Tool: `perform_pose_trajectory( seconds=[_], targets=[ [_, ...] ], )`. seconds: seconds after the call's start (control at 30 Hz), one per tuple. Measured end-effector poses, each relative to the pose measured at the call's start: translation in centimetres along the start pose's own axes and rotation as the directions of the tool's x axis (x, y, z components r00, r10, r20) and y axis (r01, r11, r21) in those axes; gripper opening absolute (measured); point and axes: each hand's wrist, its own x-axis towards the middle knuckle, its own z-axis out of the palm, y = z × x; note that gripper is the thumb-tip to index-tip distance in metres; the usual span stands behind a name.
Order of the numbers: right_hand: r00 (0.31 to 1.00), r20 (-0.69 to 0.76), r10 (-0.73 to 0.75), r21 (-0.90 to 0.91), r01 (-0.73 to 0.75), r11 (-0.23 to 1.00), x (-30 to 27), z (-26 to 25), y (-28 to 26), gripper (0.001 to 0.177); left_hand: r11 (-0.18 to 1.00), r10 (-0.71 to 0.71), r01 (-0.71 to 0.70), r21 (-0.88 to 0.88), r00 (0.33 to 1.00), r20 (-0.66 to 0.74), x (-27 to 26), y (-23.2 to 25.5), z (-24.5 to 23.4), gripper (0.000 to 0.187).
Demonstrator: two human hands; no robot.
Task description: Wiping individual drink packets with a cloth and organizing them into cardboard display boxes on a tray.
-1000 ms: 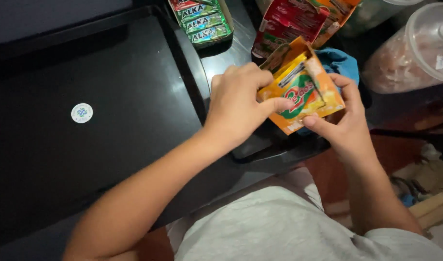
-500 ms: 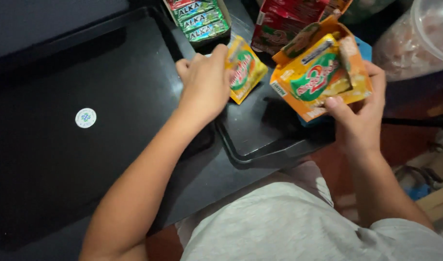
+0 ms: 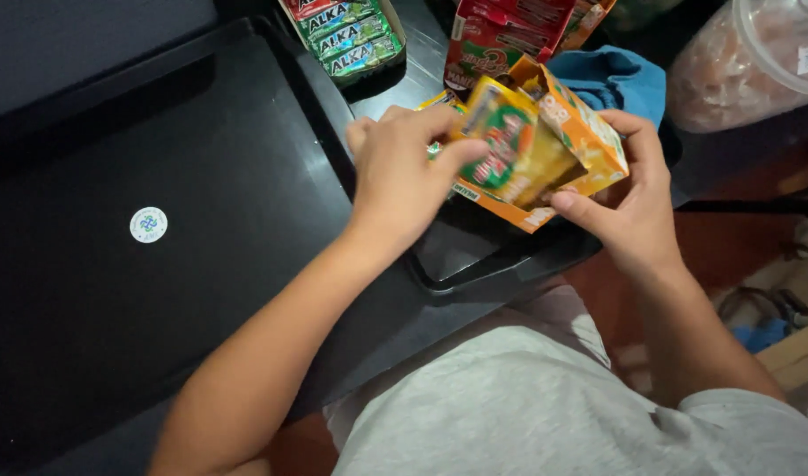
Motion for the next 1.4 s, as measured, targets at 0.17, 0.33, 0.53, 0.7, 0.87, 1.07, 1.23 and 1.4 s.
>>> perform_pose_trajectory(
  seconds=[0.17,0.33,0.53,0.7,0.87,1.07,1.23,1.4],
  targets=[
    [0.993,-0.115,-0.019,0.083,0.029,0.996,0.1,0.3,0.4,0.06,0.997,-0.074,0.076,0.009,0.988,-0.138,1.2,-2.4,-1.3,0.016],
    [0.976,-0.201,-0.088,0.14,0.118,0.983,0.2,0.1,1.4,0.061,0.988,-0.127,0.14,0.07,0.978,-0.164,1.7,-3.9,-2.6,0.023],
    [0.953,-0.282,-0.116,0.214,0.18,0.96,-0.2,0.7,0.9,0.058,0.964,-0.199,0.201,0.173,0.98,-0.031,1.6,-4.0,-1.3,0.018],
    [0.941,-0.318,-0.119,0.219,0.195,0.956,-0.3,1.5,-0.3,0.051,0.932,-0.039,0.08,0.353,0.992,-0.122,1.2,-4.3,-0.3,0.012],
    [0.934,-0.267,-0.238,-0.032,0.239,0.971,-0.2,0.7,0.2,0.061,0.854,0.145,0.009,0.52,0.956,-0.255,0.3,-3.2,-0.5,0.064],
    [0.997,0.054,-0.062,0.09,0.057,0.994,0.1,0.1,0.0,0.071,0.92,0.37,-0.387,-0.061,0.909,-0.193,-0.4,1.1,-0.6,0.023],
    [0.994,0.095,-0.055,0.051,0.05,0.997,0.0,0.1,-0.7,0.07,0.997,0.077,-0.078,0.013,0.996,0.039,-0.9,1.6,0.3,0.044],
    [0.993,0.1,-0.067,0.081,0.059,0.995,0.2,0.1,-0.3,0.071,0.999,0.026,-0.028,0.024,0.996,0.084,-1.0,1.4,0.7,0.036]
  ],
)
